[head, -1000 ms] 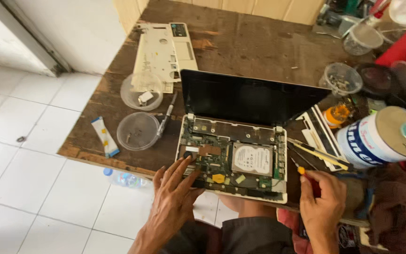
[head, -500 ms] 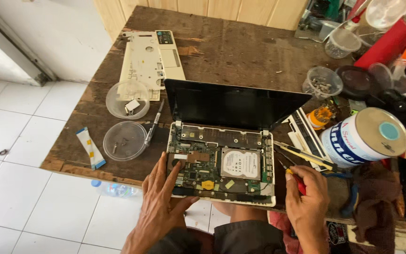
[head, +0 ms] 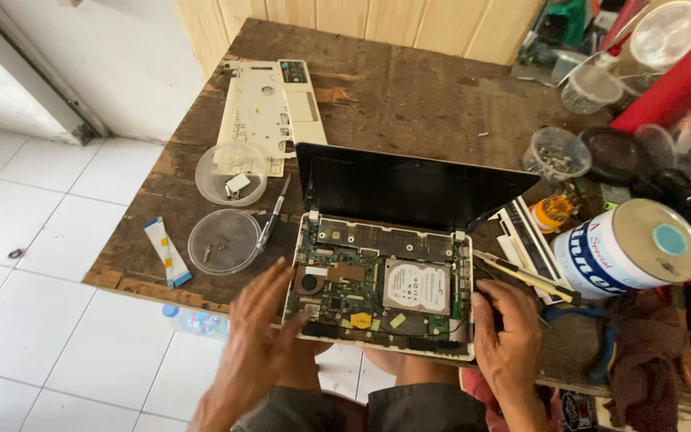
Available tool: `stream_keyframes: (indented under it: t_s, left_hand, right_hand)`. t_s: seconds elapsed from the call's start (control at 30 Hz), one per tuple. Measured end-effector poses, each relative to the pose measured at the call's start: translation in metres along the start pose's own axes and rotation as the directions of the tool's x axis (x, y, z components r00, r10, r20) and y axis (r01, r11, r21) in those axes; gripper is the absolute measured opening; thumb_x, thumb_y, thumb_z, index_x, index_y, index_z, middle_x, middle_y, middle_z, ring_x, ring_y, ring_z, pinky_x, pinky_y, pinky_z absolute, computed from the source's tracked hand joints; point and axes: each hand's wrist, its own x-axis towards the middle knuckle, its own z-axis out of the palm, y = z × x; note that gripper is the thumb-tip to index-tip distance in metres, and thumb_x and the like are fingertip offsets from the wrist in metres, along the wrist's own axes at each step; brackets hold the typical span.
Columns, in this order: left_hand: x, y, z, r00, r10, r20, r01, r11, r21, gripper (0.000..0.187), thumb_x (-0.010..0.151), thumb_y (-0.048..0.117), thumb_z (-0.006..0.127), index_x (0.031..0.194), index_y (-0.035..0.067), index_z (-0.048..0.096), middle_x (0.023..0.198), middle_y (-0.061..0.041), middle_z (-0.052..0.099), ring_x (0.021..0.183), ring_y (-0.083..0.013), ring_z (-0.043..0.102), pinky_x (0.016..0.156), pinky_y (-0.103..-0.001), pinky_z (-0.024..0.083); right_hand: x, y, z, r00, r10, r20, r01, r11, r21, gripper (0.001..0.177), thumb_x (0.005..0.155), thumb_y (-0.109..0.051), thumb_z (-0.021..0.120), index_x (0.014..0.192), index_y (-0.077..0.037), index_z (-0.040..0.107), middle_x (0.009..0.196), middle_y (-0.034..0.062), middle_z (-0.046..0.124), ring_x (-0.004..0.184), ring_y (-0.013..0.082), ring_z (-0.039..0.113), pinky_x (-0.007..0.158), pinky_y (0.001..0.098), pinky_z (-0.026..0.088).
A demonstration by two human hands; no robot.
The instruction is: The person uses a screwdriver to tighten screws on the hard drive and internal components of a disassembled laptop. They then place the bottom case cover onto the laptop chassis.
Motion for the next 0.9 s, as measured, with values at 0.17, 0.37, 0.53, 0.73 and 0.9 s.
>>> stream_keyframes:
  t_s: [0.17, 0.37, 0.53, 0.73, 0.9]
  left_hand:
    - [0.020, 0.004, -0.014, 0.999, 0.017, -0.039, -0.017, 1.000, 0.012, 0.074, 0.100, 0.035, 0.076, 0.167, 0.016, 0.051, 0.169, -0.010, 0.057, 0.155, -0.0331, 0.050, 0.121, -0.063, 0.039]
    - [0.027, -0.004, 0.032, 0.994, 0.092, 0.057, -0.099, 0.986, 0.137, 0.081, 0.103, 0.045, 0.074, 0.170, 0.014, 0.042, 0.187, -0.018, 0.025, 0.167, -0.0401, 0.034, 0.126, -0.060, 0.031]
    - [0.024, -0.001, 0.040, 0.992, 0.124, -0.027, -0.116, 0.974, 0.195, 0.070, 0.106, 0.046, 0.067, 0.167, 0.014, 0.049, 0.187, -0.016, 0.027, 0.168, -0.0380, 0.036, 0.123, -0.056, 0.031]
    - [0.025, -0.002, 0.043, 0.986, 0.163, -0.018, -0.149, 0.936, 0.318, 0.070, 0.109, 0.048, 0.058, 0.169, 0.015, 0.045, 0.187, -0.016, 0.027, 0.165, -0.0376, 0.038, 0.120, -0.054, 0.033]
    - [0.024, -0.003, 0.044, 0.989, 0.150, -0.015, -0.137, 0.935, 0.326, 0.072, 0.110, 0.049, 0.057, 0.171, 0.016, 0.041, 0.188, -0.021, 0.020, 0.168, -0.0404, 0.033, 0.122, -0.056, 0.032]
  right_hand:
    - [-0.014, 0.011, 0.018, 1.000, 0.016, -0.018, -0.018, 0.998, -0.066, 0.026, 0.104, -0.022, 0.077, 0.125, -0.008, 0.081, 0.128, 0.0110, 0.080, 0.124, 0.0306, 0.067, 0.106, 0.0479, 0.057]
    - [-0.003, 0.005, 0.011, 1.000, -0.015, -0.004, 0.015, 0.999, -0.042, 0.023, 0.107, -0.019, 0.072, 0.126, -0.008, 0.080, 0.127, 0.0117, 0.078, 0.122, 0.0330, 0.067, 0.109, 0.0483, 0.054]
    - [-0.006, 0.015, 0.014, 1.000, 0.001, 0.006, 0.000, 0.999, -0.040, 0.026, 0.109, -0.023, 0.070, 0.127, -0.009, 0.081, 0.128, 0.0112, 0.078, 0.122, 0.0351, 0.066, 0.105, 0.0516, 0.055]
    - [0.061, 0.035, 0.000, 0.996, -0.084, 0.009, 0.084, 0.996, -0.007, 0.019, 0.108, -0.004, 0.070, 0.125, 0.002, 0.074, 0.120, 0.0201, 0.076, 0.111, 0.0329, 0.073, 0.102, 0.0463, 0.061]
    - [0.122, 0.066, 0.014, 0.964, -0.134, 0.230, 0.197, 0.940, -0.278, 0.040, 0.100, -0.016, 0.078, 0.133, 0.004, 0.075, 0.134, 0.0233, 0.077, 0.126, 0.0423, 0.069, 0.115, 0.0558, 0.049]
